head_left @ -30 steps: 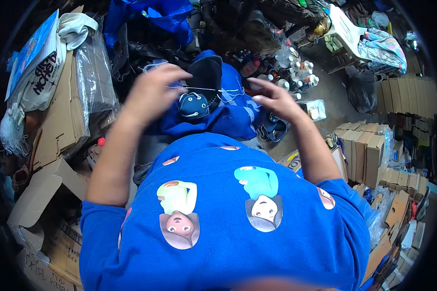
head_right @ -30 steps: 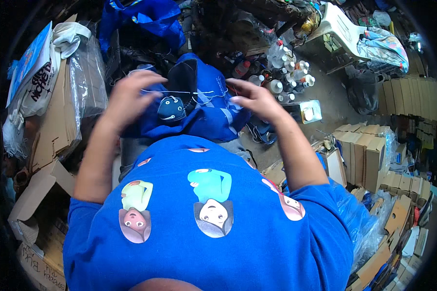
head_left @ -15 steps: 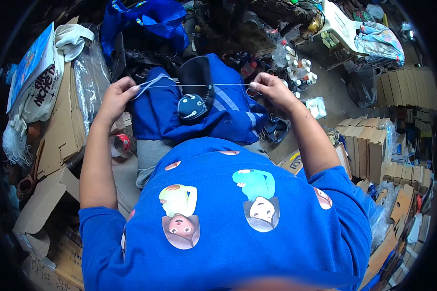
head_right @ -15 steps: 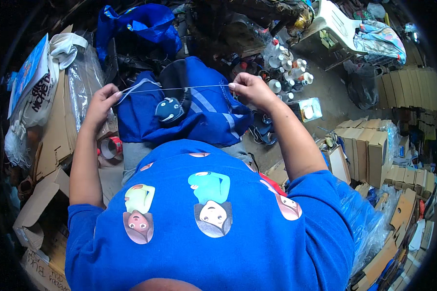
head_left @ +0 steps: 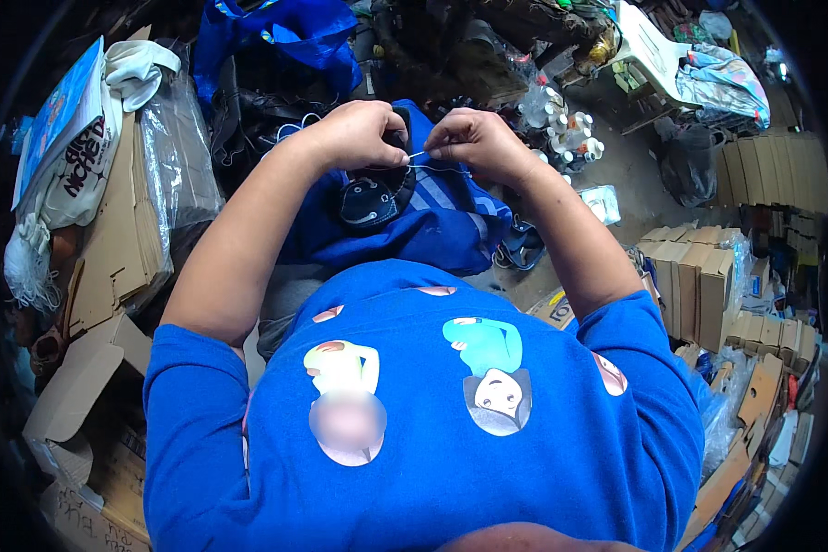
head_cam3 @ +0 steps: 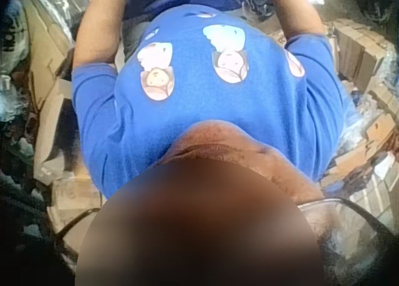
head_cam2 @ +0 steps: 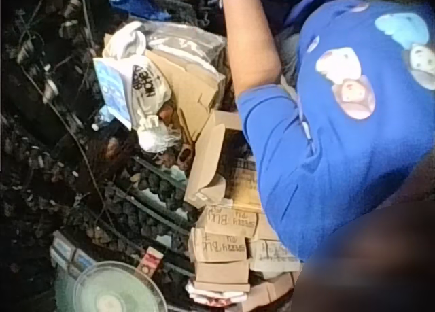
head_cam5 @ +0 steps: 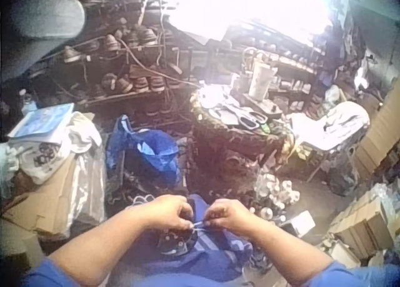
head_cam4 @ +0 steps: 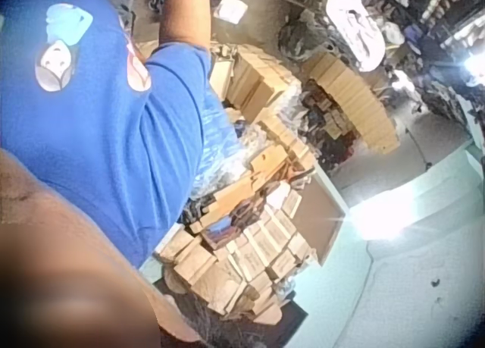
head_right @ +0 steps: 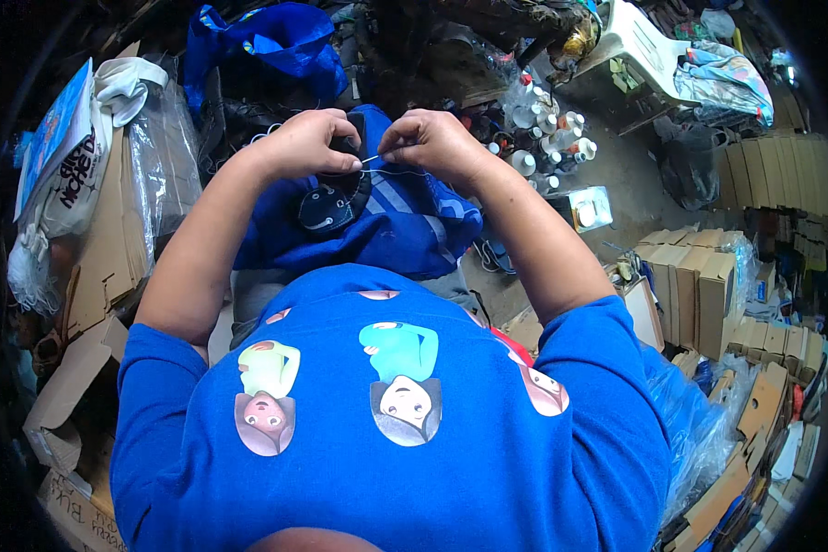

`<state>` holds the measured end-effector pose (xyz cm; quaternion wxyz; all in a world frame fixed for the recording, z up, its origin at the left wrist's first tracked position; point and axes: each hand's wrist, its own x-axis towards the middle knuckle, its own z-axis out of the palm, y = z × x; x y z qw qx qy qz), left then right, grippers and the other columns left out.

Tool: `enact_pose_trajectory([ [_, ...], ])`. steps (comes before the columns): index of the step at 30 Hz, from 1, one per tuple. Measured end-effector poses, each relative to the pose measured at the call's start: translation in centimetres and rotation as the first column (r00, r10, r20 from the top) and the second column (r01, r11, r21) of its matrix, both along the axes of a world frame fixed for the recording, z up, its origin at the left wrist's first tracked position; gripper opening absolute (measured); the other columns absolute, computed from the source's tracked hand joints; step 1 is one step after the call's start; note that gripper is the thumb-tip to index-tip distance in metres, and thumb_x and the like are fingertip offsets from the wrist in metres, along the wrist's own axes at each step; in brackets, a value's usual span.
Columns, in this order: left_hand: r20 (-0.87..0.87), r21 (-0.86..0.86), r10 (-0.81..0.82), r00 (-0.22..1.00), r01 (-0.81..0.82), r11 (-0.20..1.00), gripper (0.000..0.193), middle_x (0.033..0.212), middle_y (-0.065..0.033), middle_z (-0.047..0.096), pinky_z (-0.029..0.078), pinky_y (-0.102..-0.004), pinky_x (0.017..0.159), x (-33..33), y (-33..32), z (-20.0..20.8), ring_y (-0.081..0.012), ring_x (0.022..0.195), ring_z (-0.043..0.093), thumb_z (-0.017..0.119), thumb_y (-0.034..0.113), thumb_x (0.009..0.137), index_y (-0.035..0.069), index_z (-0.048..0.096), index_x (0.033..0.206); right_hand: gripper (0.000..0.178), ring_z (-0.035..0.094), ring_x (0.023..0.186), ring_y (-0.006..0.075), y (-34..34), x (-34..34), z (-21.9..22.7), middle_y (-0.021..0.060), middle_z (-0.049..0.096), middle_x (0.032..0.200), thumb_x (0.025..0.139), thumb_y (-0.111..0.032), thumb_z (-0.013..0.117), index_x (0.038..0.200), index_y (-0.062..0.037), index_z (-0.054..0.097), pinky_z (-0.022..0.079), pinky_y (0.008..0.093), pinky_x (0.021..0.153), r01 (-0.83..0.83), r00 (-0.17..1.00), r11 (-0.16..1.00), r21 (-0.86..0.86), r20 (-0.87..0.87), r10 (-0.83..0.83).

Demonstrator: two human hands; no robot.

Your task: Sewing or stitching a blue shoe upper using a needle and thread.

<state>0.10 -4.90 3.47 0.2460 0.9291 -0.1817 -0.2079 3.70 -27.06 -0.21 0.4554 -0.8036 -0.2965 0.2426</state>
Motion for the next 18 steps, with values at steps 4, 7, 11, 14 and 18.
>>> enact_pose_trajectory([
  [4,-0.338,-0.334,0.05,0.94,-0.169,0.927,0.023,0.089,-0.0048,0.06,0.049,-0.0289,0.077,0.8,1.1,-2.7,-0.0156,0.086,0.061,0.074,0.013,0.076,-0.001,0.067,0.092,0.014,0.06,0.082,0.0139,0.3,0.2,0.3,0.0029,0.062,0.086,0.076,-0.01,0.075,0.089,-0.007,0.071,0.049,0.0282,0.074,-0.049,0.991,0.996,-0.074,0.124,0.058],
  [7,-0.389,-0.454,0.025,0.921,-0.215,0.865,0.023,0.083,-0.0045,0.067,0.049,-0.0276,0.074,1.1,1.6,-3.8,-0.0125,0.077,0.061,0.075,0.014,0.075,0.003,0.07,0.095,0.014,0.06,0.083,0.0171,0.4,0.4,0.3,0.0036,0.06,0.084,0.074,-0.011,0.075,0.088,-0.0093,0.072,0.048,0.03,0.075,-0.091,0.983,0.991,-0.103,0.15,0.106],
  [11,-0.345,-0.476,-0.001,0.939,-0.174,0.862,0.023,0.084,-0.0043,0.068,0.049,-0.0278,0.075,1.4,1.8,-4.5,-0.0128,0.079,0.062,0.074,0.014,0.076,0.002,0.07,0.096,0.015,0.06,0.083,0.0174,0.8,0.4,0.1,0.004,0.06,0.084,0.073,-0.009,0.075,0.088,-0.0097,0.072,0.048,0.0295,0.077,-0.129,0.98,0.986,-0.104,0.138,0.142],
  [14,-0.373,-0.473,-0.011,0.928,-0.18,0.863,0.024,0.087,-0.0042,0.063,0.049,-0.028,0.077,1.3,2.0,-4.3,-0.0139,0.082,0.061,0.073,0.014,0.077,0.001,0.069,0.098,0.015,0.06,0.083,0.0161,0.9,-0.4,-0.9,0.0041,0.06,0.084,0.074,-0.008,0.074,0.089,-0.0101,0.071,0.049,0.0287,0.076,-0.091,0.992,0.995,-0.043,0.082,0.094],
  [18,-0.4,-0.49,-0.102,0.911,-0.118,0.864,0.03,0.096,-0.0062,0.058,0.049,-0.0299,0.082,1.0,2.8,-3.8,-0.0171,0.087,0.059,0.069,0.014,0.081,0.002,0.068,0.108,0.015,0.059,0.077,0.0129,0.5,-2.4,-1.8,0.0027,0.059,0.082,0.076,-0.008,0.073,0.092,-0.0103,0.071,0.048,0.0263,0.07,0.045,0.996,0.998,0.046,0.08,-0.049],
])
